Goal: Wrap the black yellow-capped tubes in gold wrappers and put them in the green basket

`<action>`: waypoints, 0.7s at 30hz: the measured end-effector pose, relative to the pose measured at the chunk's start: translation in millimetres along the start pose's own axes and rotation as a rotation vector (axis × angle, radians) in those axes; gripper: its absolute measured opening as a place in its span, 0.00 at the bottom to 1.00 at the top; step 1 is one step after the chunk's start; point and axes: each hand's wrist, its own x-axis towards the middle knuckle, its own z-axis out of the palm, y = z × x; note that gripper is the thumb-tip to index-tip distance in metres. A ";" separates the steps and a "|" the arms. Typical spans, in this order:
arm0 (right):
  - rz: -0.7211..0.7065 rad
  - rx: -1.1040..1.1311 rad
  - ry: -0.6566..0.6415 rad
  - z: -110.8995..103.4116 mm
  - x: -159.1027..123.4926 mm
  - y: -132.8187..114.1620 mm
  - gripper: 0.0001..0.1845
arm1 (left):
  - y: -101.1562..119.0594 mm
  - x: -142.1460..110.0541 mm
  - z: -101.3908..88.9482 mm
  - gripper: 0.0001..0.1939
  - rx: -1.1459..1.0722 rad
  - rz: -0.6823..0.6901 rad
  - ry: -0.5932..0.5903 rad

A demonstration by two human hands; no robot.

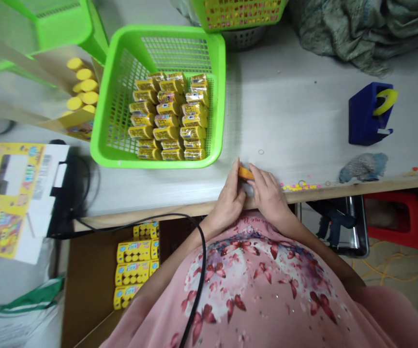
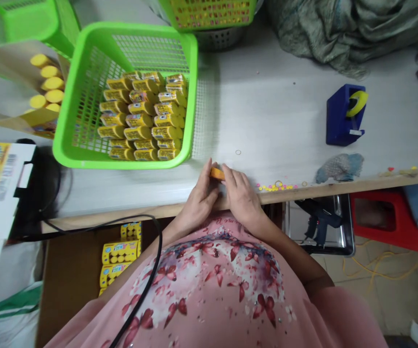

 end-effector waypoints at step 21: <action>0.164 0.453 -0.063 -62.7 23.5 29.9 0.14 | 22.0 29.7 -24.7 0.18 -0.593 -0.315 0.235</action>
